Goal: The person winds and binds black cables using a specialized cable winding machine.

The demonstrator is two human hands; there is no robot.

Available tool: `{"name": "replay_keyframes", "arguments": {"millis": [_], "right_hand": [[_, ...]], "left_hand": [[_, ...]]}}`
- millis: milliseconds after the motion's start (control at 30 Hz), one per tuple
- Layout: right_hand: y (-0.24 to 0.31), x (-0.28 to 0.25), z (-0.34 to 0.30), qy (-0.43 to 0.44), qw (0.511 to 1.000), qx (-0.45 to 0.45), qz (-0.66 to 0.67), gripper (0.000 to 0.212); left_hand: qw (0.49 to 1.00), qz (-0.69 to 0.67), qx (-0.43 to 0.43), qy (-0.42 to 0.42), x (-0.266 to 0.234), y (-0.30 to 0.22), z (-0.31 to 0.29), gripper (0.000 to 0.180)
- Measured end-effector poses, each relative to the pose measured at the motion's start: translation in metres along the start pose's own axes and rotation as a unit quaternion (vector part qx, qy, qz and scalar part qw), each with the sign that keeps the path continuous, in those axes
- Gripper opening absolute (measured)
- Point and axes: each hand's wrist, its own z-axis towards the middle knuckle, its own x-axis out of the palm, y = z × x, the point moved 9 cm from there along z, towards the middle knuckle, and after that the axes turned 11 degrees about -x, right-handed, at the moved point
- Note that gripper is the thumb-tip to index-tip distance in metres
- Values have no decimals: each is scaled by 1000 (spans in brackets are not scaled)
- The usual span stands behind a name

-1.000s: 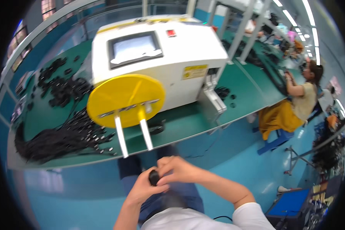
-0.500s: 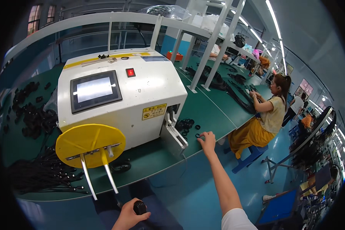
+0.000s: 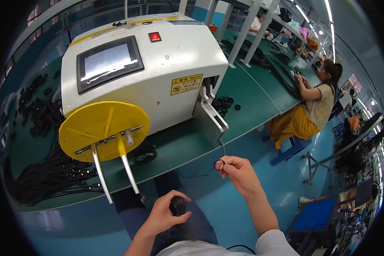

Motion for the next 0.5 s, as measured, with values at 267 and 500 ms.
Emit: {"name": "replay_keyframes", "arguments": {"millis": [267,500], "right_hand": [[5,-46,16,-77,986,-64,-131,7],[6,-152,120,-125,638,-252,-716,13]], "left_hand": [[1000,10,3,-10,-2,9,-6,34],[999,30,-25,-12,10,26,-4,34]]}}
